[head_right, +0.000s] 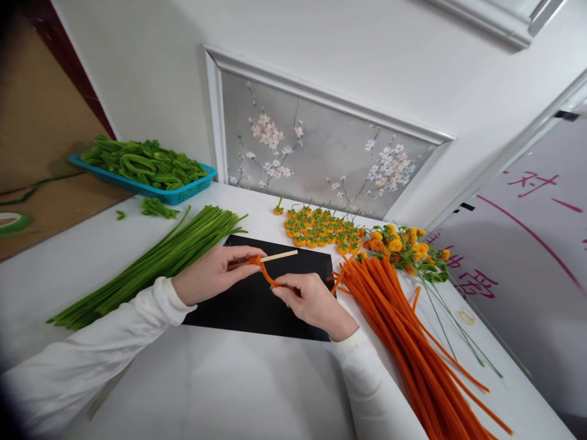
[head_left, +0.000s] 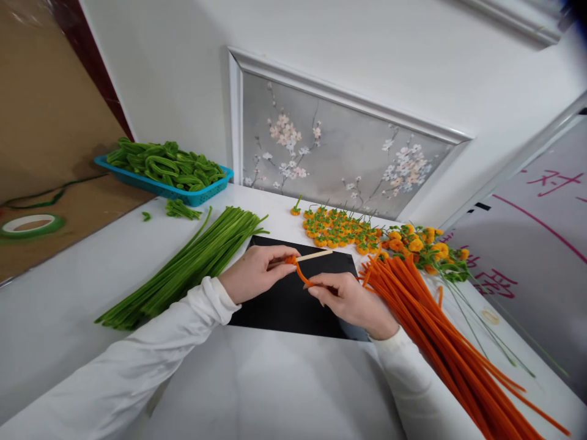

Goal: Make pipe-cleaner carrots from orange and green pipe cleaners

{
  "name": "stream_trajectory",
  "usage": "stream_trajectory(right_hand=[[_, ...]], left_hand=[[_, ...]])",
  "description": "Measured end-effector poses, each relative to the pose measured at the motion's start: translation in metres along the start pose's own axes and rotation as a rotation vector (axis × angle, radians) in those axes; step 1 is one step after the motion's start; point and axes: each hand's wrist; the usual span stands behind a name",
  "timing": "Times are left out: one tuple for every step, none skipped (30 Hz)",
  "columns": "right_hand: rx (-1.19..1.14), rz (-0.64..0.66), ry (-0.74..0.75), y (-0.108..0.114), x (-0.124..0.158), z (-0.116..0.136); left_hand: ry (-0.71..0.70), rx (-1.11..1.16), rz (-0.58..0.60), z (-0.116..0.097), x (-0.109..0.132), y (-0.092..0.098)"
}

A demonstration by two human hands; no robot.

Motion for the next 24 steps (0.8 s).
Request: stream_trajectory(right_hand=[[0.053,-0.004,0.015,0.000,0.001,0.002],[0.111,-0.011,0.032,0.000,0.001,0.005],[0.170,-0.020,0.055,0.000,0.002,0.008],[0.224,-0.030,0.081,-0.001,0.003,0.011],[0.269,-0.041,0.108,-0.001,0.004,0.014],[0.307,-0.057,0.133,-0.002,0.005,0.017],[0.340,-0.079,0.156,-0.002,0.005,0.020],[0.372,-0.107,0.173,-0.002,0.005,0.023],[0.402,-0.142,0.184,-0.001,0.005,0.024],[0.427,-0.184,0.188,0.000,0.005,0.026],[0.441,-0.229,0.187,0.001,0.004,0.026],[0.445,-0.271,0.181,0.003,0.003,0.026],[0.436,-0.306,0.172,0.005,0.002,0.025],[0.415,-0.335,0.164,0.007,0.001,0.024],[0.386,-0.358,0.158,0.009,0.000,0.023],[0.356,-0.372,0.150,0.011,-0.001,0.021],[0.329,-0.384,0.142,0.012,-0.002,0.019],[0.304,-0.397,0.136,0.014,-0.002,0.017],[0.282,-0.405,0.130,0.015,-0.003,0.014],[0.262,-0.408,0.124,0.017,-0.003,0.012],[0.244,-0.410,0.120,0.018,-0.004,0.009],[0.228,-0.411,0.114,0.019,-0.004,0.006],[0.209,-0.406,0.103,0.019,-0.004,0.003],[0.183,-0.388,0.083,0.020,-0.005,-0.001]], left_hand=[[-0.002,-0.035,-0.009,0.000,0.000,0.000],[-0.006,-0.071,-0.018,0.001,0.000,0.000],[-0.012,-0.105,-0.028,0.001,0.000,-0.001],[-0.020,-0.140,-0.037,0.002,0.001,-0.001],[-0.028,-0.179,-0.041,0.002,0.001,-0.001],[-0.036,-0.222,-0.044,0.002,0.002,-0.001],[-0.043,-0.264,-0.040,0.003,0.002,-0.002],[-0.051,-0.303,-0.028,0.003,0.003,-0.002],[-0.061,-0.335,-0.012,0.003,0.003,-0.003],[-0.072,-0.357,0.009,0.002,0.004,-0.004],[-0.081,-0.370,0.031,0.001,0.004,-0.004],[-0.088,-0.376,0.055,0.000,0.004,-0.005],[-0.093,-0.380,0.077,-0.002,0.004,-0.005],[-0.100,-0.382,0.097,-0.004,0.005,-0.006],[-0.109,-0.383,0.114,-0.005,0.005,-0.006],[-0.123,-0.384,0.127,-0.007,0.005,-0.007],[-0.140,-0.383,0.136,-0.009,0.006,-0.007],[-0.157,-0.382,0.142,-0.010,0.006,-0.008],[-0.171,-0.380,0.145,-0.012,0.007,-0.009],[-0.184,-0.375,0.145,-0.013,0.007,-0.009],[-0.192,-0.365,0.142,-0.014,0.008,-0.010],[-0.194,-0.346,0.137,-0.015,0.009,-0.010],[-0.190,-0.315,0.128,-0.015,0.009,-0.011],[-0.182,-0.276,0.121,-0.016,0.010,-0.012]])
Point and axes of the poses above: each hand's wrist, its own x-axis away from the middle knuckle, its own y-axis out of the back of the hand, z = x × y, and after that the axes turned 2 degrees about y, right-handed
